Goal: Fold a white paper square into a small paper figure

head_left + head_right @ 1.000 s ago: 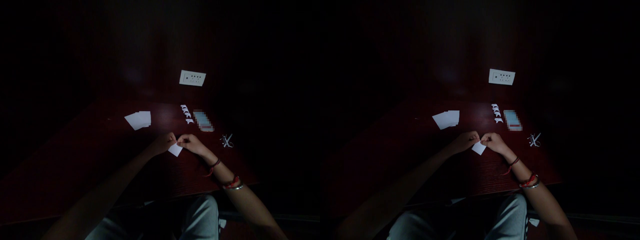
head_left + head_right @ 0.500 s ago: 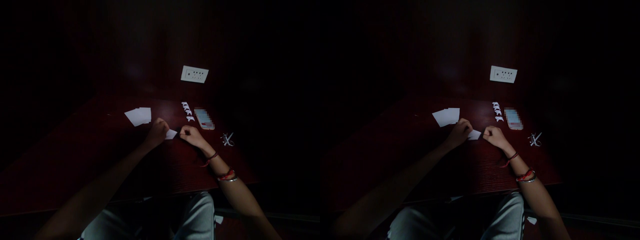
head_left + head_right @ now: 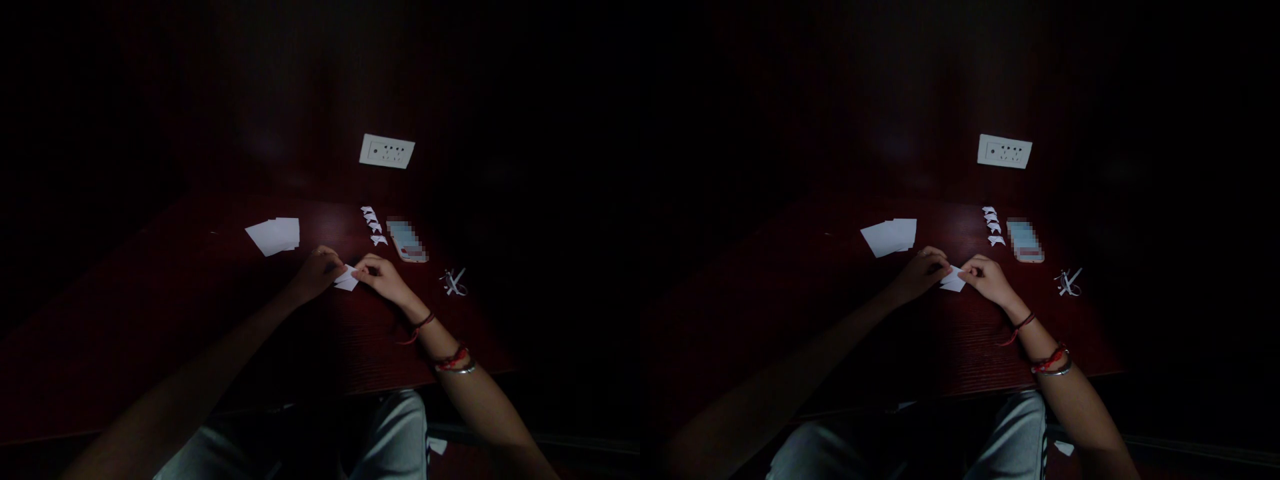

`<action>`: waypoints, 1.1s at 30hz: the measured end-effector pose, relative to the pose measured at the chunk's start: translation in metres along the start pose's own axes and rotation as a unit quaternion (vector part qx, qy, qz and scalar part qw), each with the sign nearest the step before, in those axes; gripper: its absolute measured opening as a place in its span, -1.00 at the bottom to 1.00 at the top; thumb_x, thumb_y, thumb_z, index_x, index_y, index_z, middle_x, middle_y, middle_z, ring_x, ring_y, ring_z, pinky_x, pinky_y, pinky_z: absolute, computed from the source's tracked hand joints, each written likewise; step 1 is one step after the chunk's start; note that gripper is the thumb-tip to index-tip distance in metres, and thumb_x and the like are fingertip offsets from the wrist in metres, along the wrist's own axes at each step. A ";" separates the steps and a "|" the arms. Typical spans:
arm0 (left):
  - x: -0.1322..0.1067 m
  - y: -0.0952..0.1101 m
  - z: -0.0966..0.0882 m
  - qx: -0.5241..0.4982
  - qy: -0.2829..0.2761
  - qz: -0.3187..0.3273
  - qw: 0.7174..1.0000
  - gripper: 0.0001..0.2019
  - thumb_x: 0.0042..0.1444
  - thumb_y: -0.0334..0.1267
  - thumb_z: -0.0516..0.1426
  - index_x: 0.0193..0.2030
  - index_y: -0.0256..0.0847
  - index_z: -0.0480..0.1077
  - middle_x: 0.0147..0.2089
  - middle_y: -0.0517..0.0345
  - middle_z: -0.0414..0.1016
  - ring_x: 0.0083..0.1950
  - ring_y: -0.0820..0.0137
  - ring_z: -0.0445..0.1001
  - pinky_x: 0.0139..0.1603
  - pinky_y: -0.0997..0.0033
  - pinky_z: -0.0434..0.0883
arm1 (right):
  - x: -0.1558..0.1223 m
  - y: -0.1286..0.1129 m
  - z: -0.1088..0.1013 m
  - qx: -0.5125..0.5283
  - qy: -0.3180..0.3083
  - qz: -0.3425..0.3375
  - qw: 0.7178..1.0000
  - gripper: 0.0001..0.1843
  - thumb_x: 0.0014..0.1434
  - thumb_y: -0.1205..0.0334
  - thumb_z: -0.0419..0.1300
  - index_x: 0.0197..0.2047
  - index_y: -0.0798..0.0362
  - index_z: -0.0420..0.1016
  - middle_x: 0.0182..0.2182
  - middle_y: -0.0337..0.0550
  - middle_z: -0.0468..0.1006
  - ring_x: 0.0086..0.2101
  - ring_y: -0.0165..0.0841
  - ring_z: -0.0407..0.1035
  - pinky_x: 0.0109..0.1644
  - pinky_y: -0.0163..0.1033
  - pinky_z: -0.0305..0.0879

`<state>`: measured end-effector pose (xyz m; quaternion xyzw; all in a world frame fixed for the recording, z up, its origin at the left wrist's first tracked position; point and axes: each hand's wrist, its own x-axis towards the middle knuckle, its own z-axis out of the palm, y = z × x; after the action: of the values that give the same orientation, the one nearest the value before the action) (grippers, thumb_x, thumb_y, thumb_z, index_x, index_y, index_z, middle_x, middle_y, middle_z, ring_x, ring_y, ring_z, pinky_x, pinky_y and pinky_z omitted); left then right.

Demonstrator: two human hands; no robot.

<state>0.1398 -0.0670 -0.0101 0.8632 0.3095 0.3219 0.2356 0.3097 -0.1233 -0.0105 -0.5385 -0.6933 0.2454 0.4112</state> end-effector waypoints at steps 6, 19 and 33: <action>-0.002 -0.007 0.000 0.016 -0.016 0.011 1.000 -0.92 -0.03 -0.37 0.07 -0.47 -0.22 0.38 -0.16 0.12 0.26 -0.08 0.35 0.28 -0.03 0.27 0.24 | 0.001 0.014 -0.001 0.041 0.038 0.065 0.996 -0.80 -0.04 0.16 0.15 -0.55 0.12 0.36 -0.64 -0.32 0.27 -0.57 -0.50 0.14 -0.46 -0.35 0.10; -0.005 -0.002 0.006 0.040 -0.004 0.057 0.998 -0.94 0.00 -0.36 0.05 -0.41 -0.22 0.35 -0.09 0.11 0.19 0.00 0.35 0.21 0.04 0.29 0.17 | -0.001 -0.008 -0.001 -0.033 0.066 -0.040 0.996 -0.87 0.01 0.23 0.13 -0.46 0.08 0.45 -0.53 -0.22 0.32 -0.47 -0.44 0.21 -0.38 -0.33 0.14; -0.001 -0.017 -0.012 0.083 0.016 0.020 0.996 -0.89 -0.01 -0.44 0.03 -0.46 -0.26 0.36 -0.04 0.06 0.17 0.00 0.30 0.20 0.04 0.21 0.16 | 0.001 0.014 -0.002 0.051 0.117 0.072 0.989 -0.81 -0.04 0.15 0.12 -0.52 0.12 0.37 -0.61 -0.27 0.29 -0.55 -0.46 0.16 -0.46 -0.33 0.10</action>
<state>0.1248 -0.0533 -0.0126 0.8807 0.3217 0.3130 0.1515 0.3188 -0.1183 -0.0207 -0.5904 -0.5868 0.2445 0.4974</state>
